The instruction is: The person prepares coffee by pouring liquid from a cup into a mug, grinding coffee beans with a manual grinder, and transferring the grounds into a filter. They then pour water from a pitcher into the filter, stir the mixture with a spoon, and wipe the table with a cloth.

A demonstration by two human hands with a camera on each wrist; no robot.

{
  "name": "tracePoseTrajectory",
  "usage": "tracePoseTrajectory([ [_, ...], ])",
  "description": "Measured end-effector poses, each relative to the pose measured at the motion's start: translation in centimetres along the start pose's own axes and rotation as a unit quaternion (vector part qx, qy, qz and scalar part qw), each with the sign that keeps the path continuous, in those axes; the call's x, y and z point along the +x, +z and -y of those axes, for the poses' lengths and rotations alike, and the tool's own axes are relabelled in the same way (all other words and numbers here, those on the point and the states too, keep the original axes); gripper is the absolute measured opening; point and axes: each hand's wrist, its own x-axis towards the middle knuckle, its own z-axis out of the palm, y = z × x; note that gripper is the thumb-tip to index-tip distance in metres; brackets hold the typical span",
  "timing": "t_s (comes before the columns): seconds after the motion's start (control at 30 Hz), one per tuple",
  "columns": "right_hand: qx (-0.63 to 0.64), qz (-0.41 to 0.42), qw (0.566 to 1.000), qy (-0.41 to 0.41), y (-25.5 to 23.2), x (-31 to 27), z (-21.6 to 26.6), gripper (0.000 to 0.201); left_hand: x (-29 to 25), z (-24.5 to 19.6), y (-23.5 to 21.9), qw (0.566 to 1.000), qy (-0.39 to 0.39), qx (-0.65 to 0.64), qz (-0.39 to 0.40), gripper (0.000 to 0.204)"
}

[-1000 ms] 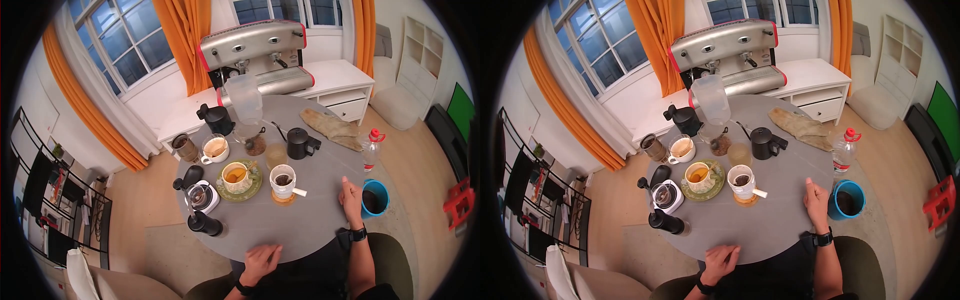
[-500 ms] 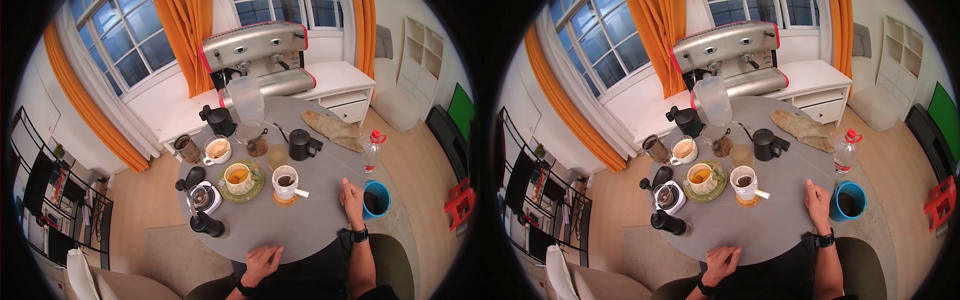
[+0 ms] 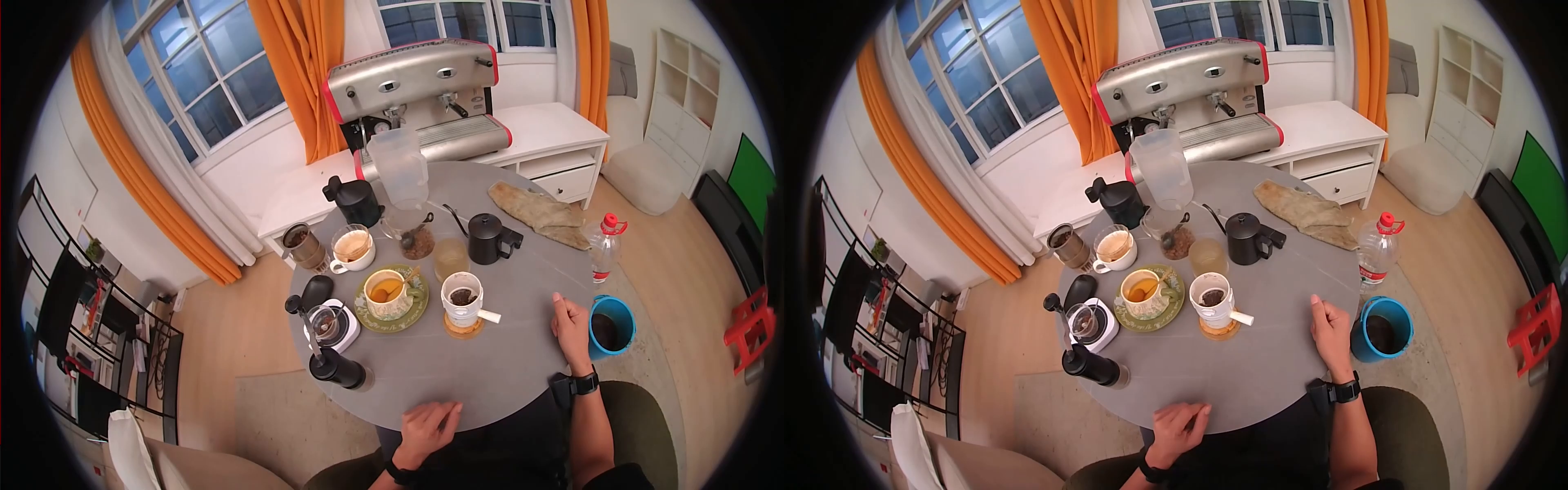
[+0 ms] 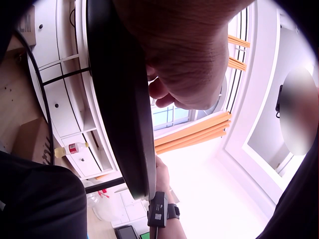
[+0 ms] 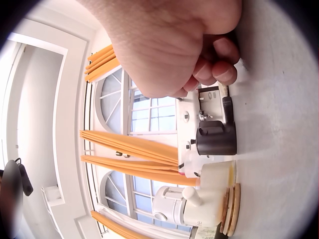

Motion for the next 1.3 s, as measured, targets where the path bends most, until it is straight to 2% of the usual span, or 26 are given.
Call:
tracePoseTrajectory([
  [0.17, 0.001, -0.002, 1.000, -0.004, 0.0, 0.0, -0.1, 0.053, 0.1, 0.0, 0.3, 0.999, 0.010, -0.026, -0.019, 0.009],
  [0.27, -0.001, -0.001, 1.000, -0.005, 0.0, 0.0, -0.1, 0.054, -0.1, -0.2, -0.2, 0.998, -0.031, -0.045, -0.035, 0.012],
  [0.33, -0.008, 0.001, 1.000, -0.008, 0.0, 0.0, 0.0, 0.054, -2.4, 0.8, -0.2, 0.978, -0.106, -0.091, -0.158, 0.013],
  [0.37, -0.009, 0.000, 1.000, -0.007, -0.1, 0.0, -0.1, 0.054, -3.5, 1.5, -0.1, 0.959, -0.142, -0.113, -0.218, 0.018],
  [0.43, -0.011, -0.002, 1.000, -0.006, -0.1, 0.0, -0.3, 0.054, -4.0, 3.3, 0.3, 0.915, -0.126, -0.113, -0.366, 0.053],
  [0.53, -0.003, -0.001, 1.000, 0.002, 0.1, -0.1, 0.2, 0.054, -1.1, 2.8, -2.3, 0.889, -0.235, -0.054, -0.389, 0.081],
  [0.63, 0.001, 0.005, 1.000, 0.010, 0.1, 0.1, -0.1, 0.054, 0.9, 4.2, -3.6, 0.881, -0.272, -0.054, -0.383, 0.087],
  [0.77, -0.012, 0.006, 1.000, -0.001, 0.0, 0.2, -0.5, 0.053, 1.0, 6.7, -4.8, 0.883, -0.318, -0.119, -0.325, 0.080],
  [0.87, -0.008, 0.005, 1.000, 0.001, -0.3, 0.1, -0.3, 0.053, 1.8, 6.3, -5.0, 0.876, -0.331, -0.169, -0.308, 0.071],
  [1.0, -0.007, 0.030, 0.999, -0.007, -0.1, -0.7, 2.9, 0.053, 1.6, 6.5, -4.8, 0.893, -0.314, -0.133, -0.293, 0.059],
  [1.13, -0.011, 0.047, 0.997, -0.052, 1.0, -2.9, 8.6, 0.051, 0.9, 5.6, -4.9, 0.892, -0.327, -0.130, -0.285, 0.052],
  [1.23, -0.050, 0.095, 0.985, -0.133, 2.6, -4.7, 11.4, 0.047, 0.3, 4.4, -4.8, 0.888, -0.351, -0.140, -0.262, 0.045],
  [1.3, -0.058, 0.139, 0.960, -0.235, 4.5, -5.8, 13.7, 0.037, -0.1, 3.8, -4.9, 0.891, -0.357, -0.154, -0.236, 0.039],
])
